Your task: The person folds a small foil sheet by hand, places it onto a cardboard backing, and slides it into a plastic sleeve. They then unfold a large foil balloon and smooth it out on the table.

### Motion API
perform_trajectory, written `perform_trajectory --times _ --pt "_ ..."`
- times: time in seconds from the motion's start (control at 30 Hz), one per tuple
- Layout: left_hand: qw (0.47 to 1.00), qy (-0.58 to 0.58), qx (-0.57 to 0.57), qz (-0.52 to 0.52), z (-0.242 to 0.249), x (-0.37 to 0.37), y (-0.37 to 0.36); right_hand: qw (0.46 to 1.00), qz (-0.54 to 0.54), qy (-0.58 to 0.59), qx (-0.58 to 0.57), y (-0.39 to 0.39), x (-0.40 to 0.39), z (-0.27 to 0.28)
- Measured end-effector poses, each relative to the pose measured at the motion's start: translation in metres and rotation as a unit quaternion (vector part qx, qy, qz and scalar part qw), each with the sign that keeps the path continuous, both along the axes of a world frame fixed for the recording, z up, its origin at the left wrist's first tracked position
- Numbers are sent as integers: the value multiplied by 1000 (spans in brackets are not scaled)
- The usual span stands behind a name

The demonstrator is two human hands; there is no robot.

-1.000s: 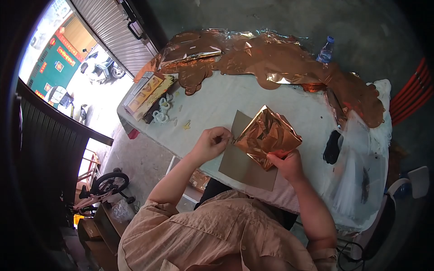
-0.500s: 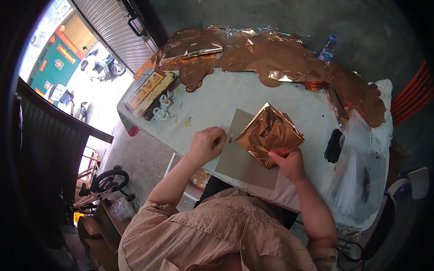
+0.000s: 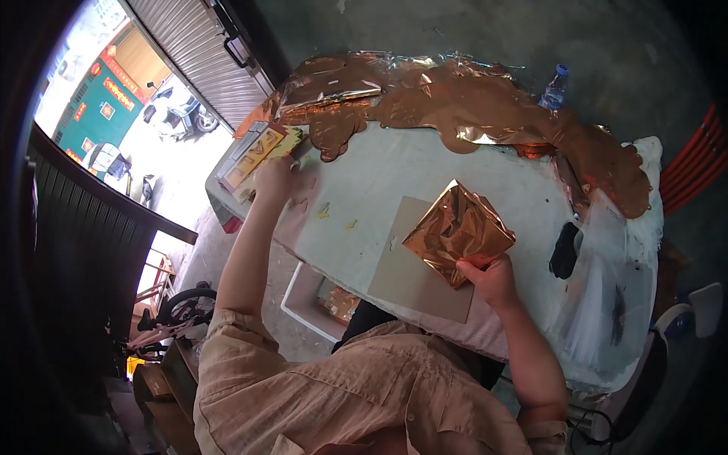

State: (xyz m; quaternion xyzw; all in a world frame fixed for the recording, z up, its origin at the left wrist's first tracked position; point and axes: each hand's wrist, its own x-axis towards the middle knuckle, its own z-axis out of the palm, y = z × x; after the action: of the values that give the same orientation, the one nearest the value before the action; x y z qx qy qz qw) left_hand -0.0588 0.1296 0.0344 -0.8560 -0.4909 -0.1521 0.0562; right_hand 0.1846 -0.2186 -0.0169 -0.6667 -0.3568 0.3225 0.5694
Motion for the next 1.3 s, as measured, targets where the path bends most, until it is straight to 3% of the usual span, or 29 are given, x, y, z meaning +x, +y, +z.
perform_trajectory --times 0.07,0.3,0.4,0.47,0.5,0.53,0.57,0.6,0.67,0.77,0.83,0.93,1.07,1.17,1.23,1.27,1.3 --pt "989 143 1 44 -5 11 7 1000 -4 -1 4 0 0 1" --pt "985 160 21 54 -20 17 14 1000 -7 -6 4 -3 4 -8" --pt "989 140 17 35 1 16 1 996 -21 79 19 -3 8 -9" --pt "989 -114 28 -94 11 12 -13 989 -36 137 45 -5 16 -10" --pt "973 -197 -31 -117 16 14 -23 989 -42 138 44 -5 17 -7" --pt "972 -196 -34 -122 14 18 -34 977 -59 196 65 -5 18 -3" --pt "925 -294 -181 -161 11 25 -45 960 -76 253 86 -5 19 2" --pt "845 -380 -324 -194 7 33 -58 960 -85 253 85 -4 20 6" --pt "823 -359 -350 -266 -9 53 -104 946 -109 287 108 -5 24 13" --pt "854 -288 -277 -334 -16 78 -165 951 -94 275 111 -12 34 7" --pt "851 -197 -74 -480 -31 88 -181 954 -87 263 118 -14 34 14" --pt "853 -136 -56 -500 -35 89 -196 965 -74 224 111 -17 36 27" --pt "843 -154 -80 -510 -18 68 -191 978 -58 181 80 -24 42 44" --pt "860 -179 -136 -458 -12 42 -182 980 -32 186 62 -25 45 58" --pt "896 -166 -146 -386 -14 31 -177 978 32 205 -3 -18 36 71" --pt "895 -165 -146 -387 -17 28 -178 978 31 205 -2 -12 34 68" --pt "895 -142 -127 -403 -19 25 -180 974 109 195 -46 -5 34 61"
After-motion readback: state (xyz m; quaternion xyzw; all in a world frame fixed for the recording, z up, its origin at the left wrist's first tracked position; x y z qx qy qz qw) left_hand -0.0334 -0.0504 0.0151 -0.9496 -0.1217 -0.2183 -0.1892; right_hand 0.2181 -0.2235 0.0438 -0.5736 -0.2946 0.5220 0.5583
